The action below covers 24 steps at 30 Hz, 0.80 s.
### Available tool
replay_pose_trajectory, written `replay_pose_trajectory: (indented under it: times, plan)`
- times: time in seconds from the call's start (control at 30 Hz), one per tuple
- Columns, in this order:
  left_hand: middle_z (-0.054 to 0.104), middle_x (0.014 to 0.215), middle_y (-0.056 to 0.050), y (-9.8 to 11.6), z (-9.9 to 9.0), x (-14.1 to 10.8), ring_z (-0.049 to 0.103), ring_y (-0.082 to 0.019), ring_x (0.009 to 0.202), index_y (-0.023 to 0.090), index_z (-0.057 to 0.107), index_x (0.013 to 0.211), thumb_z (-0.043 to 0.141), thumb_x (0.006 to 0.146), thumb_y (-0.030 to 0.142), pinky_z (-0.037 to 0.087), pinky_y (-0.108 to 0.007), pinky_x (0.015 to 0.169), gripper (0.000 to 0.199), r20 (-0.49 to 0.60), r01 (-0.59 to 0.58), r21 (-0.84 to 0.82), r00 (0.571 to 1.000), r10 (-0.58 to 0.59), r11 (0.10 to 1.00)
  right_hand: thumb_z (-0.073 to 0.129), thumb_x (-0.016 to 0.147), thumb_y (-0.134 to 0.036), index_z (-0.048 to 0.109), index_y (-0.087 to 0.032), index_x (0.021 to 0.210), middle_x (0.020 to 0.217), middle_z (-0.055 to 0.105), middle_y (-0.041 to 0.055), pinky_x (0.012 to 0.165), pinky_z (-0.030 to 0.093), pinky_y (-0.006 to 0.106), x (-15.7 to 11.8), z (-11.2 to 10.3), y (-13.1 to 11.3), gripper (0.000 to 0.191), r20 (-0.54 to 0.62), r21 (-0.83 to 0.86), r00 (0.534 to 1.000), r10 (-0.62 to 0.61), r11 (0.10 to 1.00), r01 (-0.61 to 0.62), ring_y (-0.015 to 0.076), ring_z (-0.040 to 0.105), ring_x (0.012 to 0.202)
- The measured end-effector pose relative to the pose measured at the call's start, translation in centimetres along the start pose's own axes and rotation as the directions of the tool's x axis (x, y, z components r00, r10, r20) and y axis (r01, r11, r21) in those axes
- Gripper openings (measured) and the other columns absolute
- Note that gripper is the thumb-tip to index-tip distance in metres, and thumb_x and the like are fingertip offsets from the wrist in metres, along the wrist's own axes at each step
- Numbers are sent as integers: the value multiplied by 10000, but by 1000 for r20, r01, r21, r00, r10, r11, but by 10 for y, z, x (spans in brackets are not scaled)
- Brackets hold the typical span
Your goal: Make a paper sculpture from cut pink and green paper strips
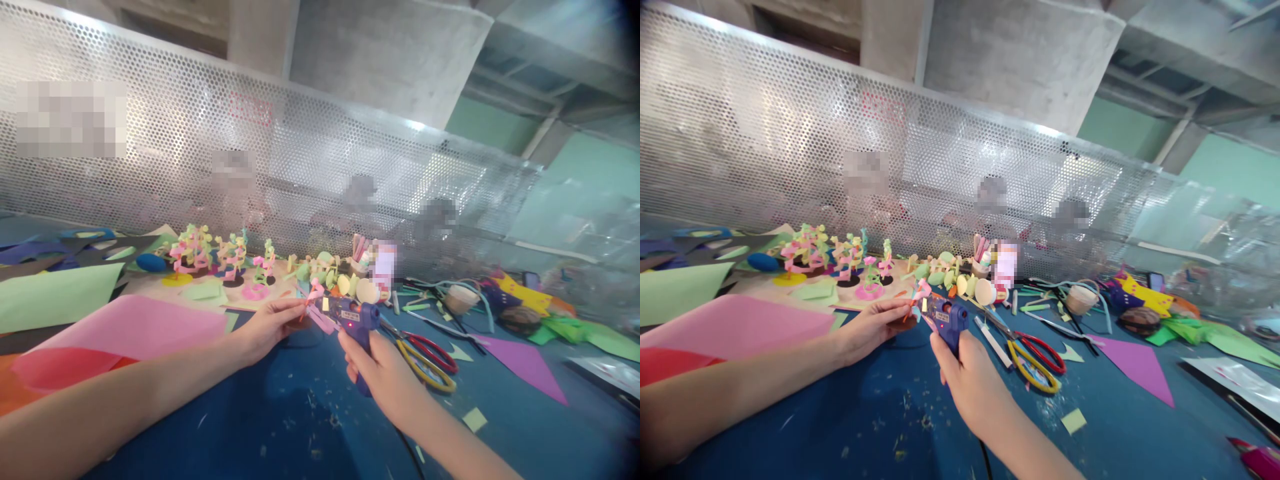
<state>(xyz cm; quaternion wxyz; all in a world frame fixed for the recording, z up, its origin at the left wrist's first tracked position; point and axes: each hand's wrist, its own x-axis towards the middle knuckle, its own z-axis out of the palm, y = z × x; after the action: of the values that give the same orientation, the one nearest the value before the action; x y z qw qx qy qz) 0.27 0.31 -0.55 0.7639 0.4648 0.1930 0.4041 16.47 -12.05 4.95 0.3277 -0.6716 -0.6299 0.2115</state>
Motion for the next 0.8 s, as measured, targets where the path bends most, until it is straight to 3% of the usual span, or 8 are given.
replay_pose_trajectory:
  times: [0.43, 0.57, 0.7, 0.8]
  plan:
    - [698, 855, -34, 1, 0, 0, 606, -114, 769, 142, 712, 896, 712, 719, 214, 464, -264, 837, 191, 5, -4, -6, 1000, 4, 1000, 370, 872, -521, 438, -206, 627, 527, 513, -27, 524, 374, 248, -2, 0, 0, 405, 17, 33, 1000, 5, 999, -6, 136, 516, 511]
    - [687, 824, -30, 0, -1, 2, 604, -112, 747, 146, 713, 865, 723, 706, 221, 469, -266, 819, 176, -9, -5, -2, 1000, 5, 1000, 407, 857, -518, 451, -206, 663, 533, 489, -40, 519, 385, 246, -5, -1, 0, 370, 18, 144, 1000, 17, 989, -20, 132, 516, 509]
    - [651, 720, -11, 0, 0, 1, 607, -119, 714, 150, 714, 783, 738, 686, 231, 479, -275, 782, 128, -12, -20, -10, 1000, 20, 1000, 473, 808, -548, 496, -198, 721, 631, 515, -26, 533, 424, 247, -12, -10, -1, 362, -2, 322, 993, 121, 940, -114, 128, 537, 530]
    - [649, 734, -12, 0, 0, -1, 614, -127, 739, 150, 710, 769, 737, 685, 223, 480, -267, 770, 115, -13, -23, -5, 1000, 23, 1000, 475, 786, -580, 516, -197, 719, 658, 543, -1, 546, 440, 261, -22, -27, 9, 391, -52, 311, 985, 162, 940, -138, 143, 540, 550]
